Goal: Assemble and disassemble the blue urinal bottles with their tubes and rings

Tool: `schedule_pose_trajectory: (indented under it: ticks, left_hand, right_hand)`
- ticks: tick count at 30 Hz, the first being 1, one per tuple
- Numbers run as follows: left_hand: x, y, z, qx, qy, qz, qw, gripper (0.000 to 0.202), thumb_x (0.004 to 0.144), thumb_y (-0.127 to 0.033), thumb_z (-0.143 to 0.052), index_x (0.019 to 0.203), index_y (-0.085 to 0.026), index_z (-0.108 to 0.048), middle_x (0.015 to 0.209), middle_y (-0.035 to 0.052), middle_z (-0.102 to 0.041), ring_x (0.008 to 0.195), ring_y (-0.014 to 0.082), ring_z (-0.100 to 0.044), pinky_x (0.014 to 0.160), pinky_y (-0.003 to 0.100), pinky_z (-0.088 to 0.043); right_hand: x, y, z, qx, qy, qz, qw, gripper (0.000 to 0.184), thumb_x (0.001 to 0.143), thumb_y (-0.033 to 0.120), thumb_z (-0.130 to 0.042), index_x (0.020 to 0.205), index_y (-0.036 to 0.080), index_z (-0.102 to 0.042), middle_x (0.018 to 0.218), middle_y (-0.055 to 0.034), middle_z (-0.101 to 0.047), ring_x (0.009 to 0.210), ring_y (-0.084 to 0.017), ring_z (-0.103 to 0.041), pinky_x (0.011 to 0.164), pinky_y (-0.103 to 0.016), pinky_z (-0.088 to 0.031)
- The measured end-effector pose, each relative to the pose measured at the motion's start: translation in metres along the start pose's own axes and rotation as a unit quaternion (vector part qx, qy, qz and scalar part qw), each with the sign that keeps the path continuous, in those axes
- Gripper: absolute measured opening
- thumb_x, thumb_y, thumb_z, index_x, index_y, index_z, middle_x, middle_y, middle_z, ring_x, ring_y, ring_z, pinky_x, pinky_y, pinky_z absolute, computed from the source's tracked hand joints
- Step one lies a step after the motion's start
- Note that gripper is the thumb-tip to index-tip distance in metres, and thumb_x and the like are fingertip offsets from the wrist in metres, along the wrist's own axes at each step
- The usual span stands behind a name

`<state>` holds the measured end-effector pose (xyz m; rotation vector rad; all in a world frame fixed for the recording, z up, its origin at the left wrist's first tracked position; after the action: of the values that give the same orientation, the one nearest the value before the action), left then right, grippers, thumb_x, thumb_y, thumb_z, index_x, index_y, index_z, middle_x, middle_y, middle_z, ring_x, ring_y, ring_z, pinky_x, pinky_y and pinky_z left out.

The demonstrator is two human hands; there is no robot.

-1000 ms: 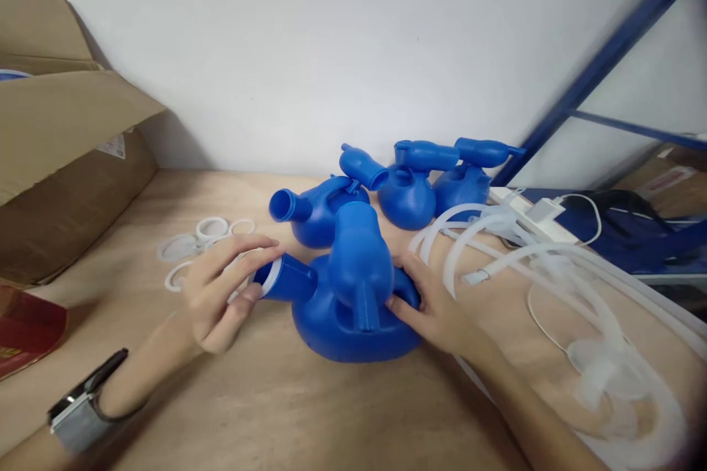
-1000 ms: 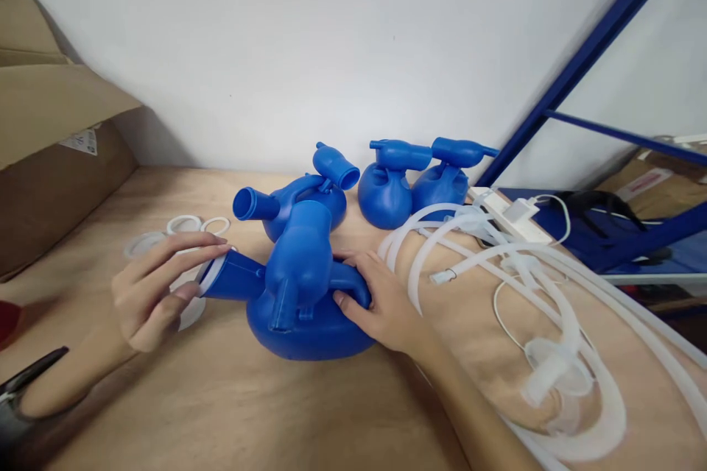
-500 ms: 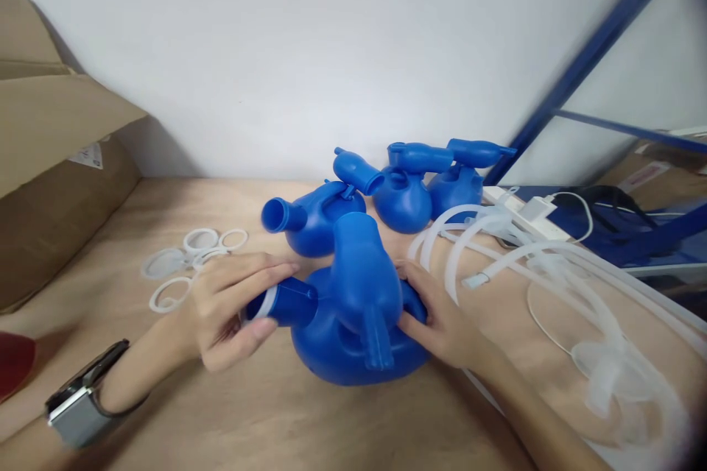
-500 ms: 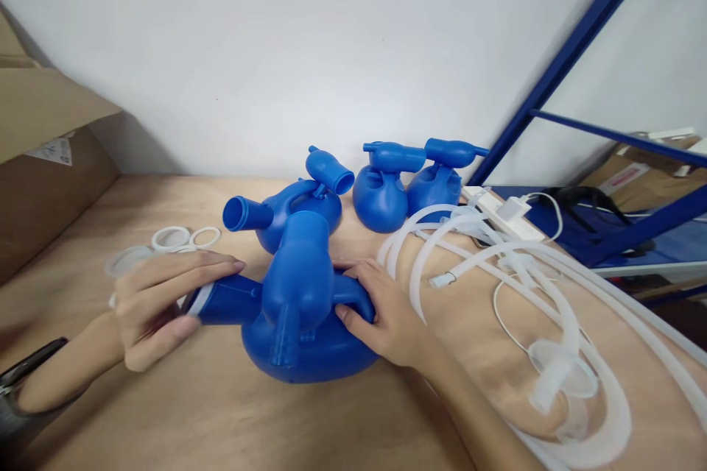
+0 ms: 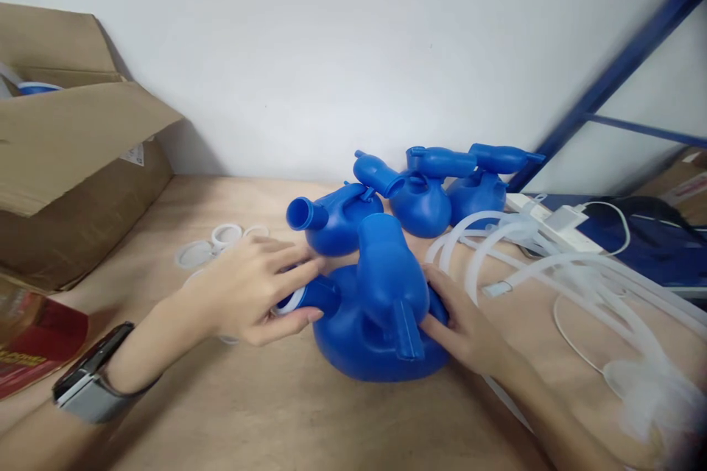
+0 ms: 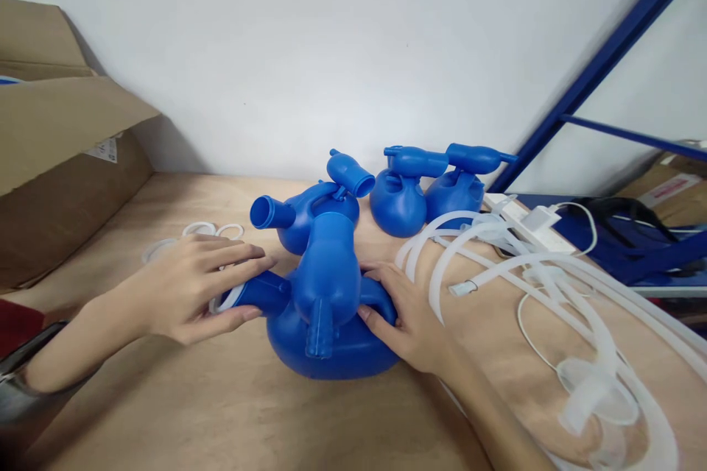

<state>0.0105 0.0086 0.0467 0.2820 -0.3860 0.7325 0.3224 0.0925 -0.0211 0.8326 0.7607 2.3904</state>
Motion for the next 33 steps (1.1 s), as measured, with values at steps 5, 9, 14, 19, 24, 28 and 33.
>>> schedule_pose_trajectory:
  ticks: [5,9,14,19,24,28,33]
  left_hand:
    - [-0.001,0.007,-0.007,0.146,0.025,-0.011,0.989,0.054,0.110,-0.051,-0.030,0.119,-0.011,-0.065,0.086,0.0097,-0.074,0.059,0.0244,-0.068,0.052,0.038,-0.048]
    - [0.000,0.010,-0.021,0.165,0.088,0.139,0.972,0.059,0.110,-0.056,-0.026,0.134,-0.014,-0.060,0.108,0.0128,-0.075,0.077,0.0307,-0.076,0.056,0.038,-0.050]
    - [0.001,0.008,-0.029,0.125,0.118,0.237,0.956,0.053,0.111,-0.053,-0.031,0.144,-0.017,-0.051,0.130,0.0158,-0.070,0.094,0.0351,-0.076,0.068,0.043,-0.056]
    - [0.007,0.019,-0.026,0.058,0.126,0.285,0.949,0.043,0.108,-0.047,-0.035,0.134,-0.019,-0.054,0.129,0.0154,-0.069,0.098,0.0332,-0.073,0.080,0.044,-0.057]
    - [0.012,0.046,-0.027,-0.004,0.111,0.311,0.944,0.041,0.103,-0.047,-0.032,0.119,-0.018,-0.057,0.115,0.0150,-0.070,0.098,0.0336,-0.069,0.089,0.049,-0.054]
    - [0.010,0.060,-0.032,-0.021,0.081,0.329,0.941,0.044,0.103,-0.047,-0.030,0.121,-0.018,-0.057,0.119,0.0153,-0.070,0.102,0.0328,-0.068,0.092,0.049,-0.054]
    - [0.001,0.067,-0.035,0.007,0.048,0.329,0.943,0.055,0.104,-0.048,-0.029,0.138,-0.015,-0.057,0.135,0.0203,-0.061,0.114,0.0377,-0.064,0.100,0.054,-0.052]
  right_hand:
    - [-0.003,-0.010,-0.013,-0.050,-0.106,-0.004,0.993,0.027,0.105,0.042,-0.057,0.126,0.027,-0.064,0.132,-0.0095,-0.067,0.120,-0.031,-0.066,0.105,-0.049,-0.052]
    - [-0.004,-0.024,-0.028,-0.079,-0.234,-0.078,0.966,0.037,0.103,0.050,-0.060,0.131,0.027,-0.063,0.131,-0.0106,-0.063,0.124,-0.033,-0.062,0.108,-0.056,-0.049]
    - [-0.004,-0.027,-0.033,-0.079,-0.249,-0.071,0.963,0.038,0.107,0.054,-0.051,0.130,0.026,-0.061,0.128,-0.0115,-0.066,0.124,-0.032,-0.062,0.110,-0.057,-0.049]
    - [-0.001,-0.026,-0.040,-0.129,-0.135,-0.063,0.980,0.080,0.101,0.066,-0.056,0.163,0.025,-0.029,0.164,-0.0164,-0.040,0.152,-0.038,-0.038,0.123,-0.063,-0.036]
    - [0.021,-0.035,-0.055,-0.126,-0.162,-0.052,0.977,0.094,0.094,0.073,-0.062,0.164,0.024,-0.026,0.165,-0.0169,-0.039,0.152,-0.039,-0.038,0.125,-0.063,-0.033]
    - [0.043,-0.047,-0.064,-0.102,-0.169,-0.055,0.979,0.094,0.092,0.074,-0.063,0.163,0.023,-0.029,0.165,-0.0171,-0.038,0.153,-0.038,-0.036,0.125,-0.064,-0.033]
    - [0.053,-0.054,-0.070,-0.101,-0.186,-0.037,0.977,0.092,0.092,0.072,-0.063,0.163,0.023,-0.031,0.165,-0.0171,-0.040,0.153,-0.038,-0.037,0.125,-0.063,-0.032]
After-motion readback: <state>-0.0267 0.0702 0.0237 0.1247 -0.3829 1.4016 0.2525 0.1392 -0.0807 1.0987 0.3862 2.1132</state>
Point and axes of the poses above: each hand's wrist, its own x-axis towards the middle knuckle, its own z-axis out of the back of the hand, y = z × x, the point moved 1 cm from there along x, towards the middle knuckle
